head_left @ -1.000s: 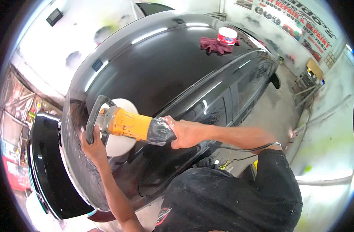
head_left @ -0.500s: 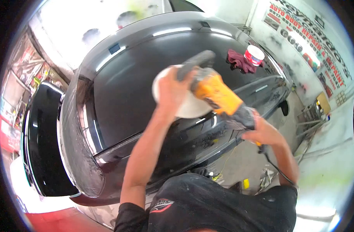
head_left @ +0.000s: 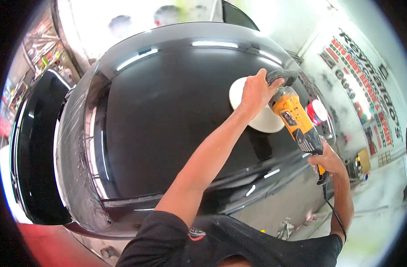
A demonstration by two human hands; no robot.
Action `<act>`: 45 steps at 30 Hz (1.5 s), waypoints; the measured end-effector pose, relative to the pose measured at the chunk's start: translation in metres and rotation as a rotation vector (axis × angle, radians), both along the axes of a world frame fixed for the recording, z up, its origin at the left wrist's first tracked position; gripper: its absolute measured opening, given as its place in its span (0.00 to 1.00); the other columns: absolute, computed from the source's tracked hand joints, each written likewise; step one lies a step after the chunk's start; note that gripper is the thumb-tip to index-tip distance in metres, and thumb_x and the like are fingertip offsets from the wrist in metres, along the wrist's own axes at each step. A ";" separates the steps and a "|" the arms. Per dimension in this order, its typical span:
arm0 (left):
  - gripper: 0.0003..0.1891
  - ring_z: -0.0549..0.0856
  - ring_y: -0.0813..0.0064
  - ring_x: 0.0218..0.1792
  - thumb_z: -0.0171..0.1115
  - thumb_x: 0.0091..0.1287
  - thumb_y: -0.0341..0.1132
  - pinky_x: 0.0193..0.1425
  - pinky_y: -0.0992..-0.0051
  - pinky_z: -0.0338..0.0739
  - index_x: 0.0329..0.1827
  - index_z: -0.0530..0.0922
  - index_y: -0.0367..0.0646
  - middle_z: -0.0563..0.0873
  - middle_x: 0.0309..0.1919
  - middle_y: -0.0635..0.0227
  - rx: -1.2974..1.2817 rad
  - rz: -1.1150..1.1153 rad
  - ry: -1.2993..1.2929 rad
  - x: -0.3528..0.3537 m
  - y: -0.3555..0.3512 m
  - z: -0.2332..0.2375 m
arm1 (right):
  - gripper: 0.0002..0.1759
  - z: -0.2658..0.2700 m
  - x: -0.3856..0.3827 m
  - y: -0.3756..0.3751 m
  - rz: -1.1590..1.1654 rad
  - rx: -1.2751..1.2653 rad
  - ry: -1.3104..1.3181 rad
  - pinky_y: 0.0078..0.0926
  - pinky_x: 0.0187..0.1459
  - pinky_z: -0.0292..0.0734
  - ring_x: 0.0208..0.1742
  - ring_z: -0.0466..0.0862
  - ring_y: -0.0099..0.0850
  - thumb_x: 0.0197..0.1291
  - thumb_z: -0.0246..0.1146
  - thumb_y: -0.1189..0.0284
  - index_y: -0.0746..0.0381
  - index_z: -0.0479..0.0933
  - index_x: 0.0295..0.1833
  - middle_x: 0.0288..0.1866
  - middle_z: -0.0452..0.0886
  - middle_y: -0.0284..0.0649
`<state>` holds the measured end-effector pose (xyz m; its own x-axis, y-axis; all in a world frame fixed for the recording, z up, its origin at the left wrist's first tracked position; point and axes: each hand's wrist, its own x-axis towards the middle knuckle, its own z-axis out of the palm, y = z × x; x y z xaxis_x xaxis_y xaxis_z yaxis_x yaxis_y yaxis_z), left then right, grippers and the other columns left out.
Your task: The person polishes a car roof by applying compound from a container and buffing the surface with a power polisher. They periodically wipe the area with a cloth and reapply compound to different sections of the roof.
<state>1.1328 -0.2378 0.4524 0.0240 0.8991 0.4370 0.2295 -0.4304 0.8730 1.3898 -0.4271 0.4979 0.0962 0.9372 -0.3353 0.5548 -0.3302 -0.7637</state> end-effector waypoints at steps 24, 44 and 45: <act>0.22 0.81 0.84 0.32 0.73 0.68 0.53 0.38 0.77 0.77 0.44 0.88 0.40 0.88 0.31 0.74 0.189 1.217 -0.094 -0.477 -0.162 -0.073 | 0.39 0.024 -0.455 0.154 1.236 0.057 -0.307 0.33 0.63 0.74 0.53 0.81 0.38 0.50 0.68 0.73 0.65 0.65 0.70 0.46 0.78 0.47; 0.19 0.88 0.45 0.33 0.71 0.69 0.42 0.38 0.57 0.80 0.42 0.75 0.34 0.85 0.29 0.44 0.097 0.122 -0.281 -0.083 -0.044 -0.020 | 0.52 0.067 -0.033 0.065 0.251 -0.039 -0.493 0.29 0.54 0.78 0.53 0.81 0.30 0.43 0.67 0.81 0.69 0.59 0.79 0.56 0.82 0.42; 0.18 0.88 0.46 0.34 0.71 0.69 0.41 0.38 0.58 0.80 0.43 0.76 0.34 0.86 0.30 0.45 0.099 0.126 -0.300 -0.083 -0.052 -0.019 | 0.52 0.069 -0.026 0.063 0.305 0.002 -0.561 0.29 0.57 0.76 0.56 0.81 0.30 0.43 0.67 0.81 0.69 0.58 0.79 0.58 0.81 0.42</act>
<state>1.0499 -0.2899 0.4335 -0.2276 0.8398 0.4929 0.0260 -0.5007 0.8652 1.3636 -0.3637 0.5666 -0.0147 0.9507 -0.3098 0.9393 -0.0931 -0.3303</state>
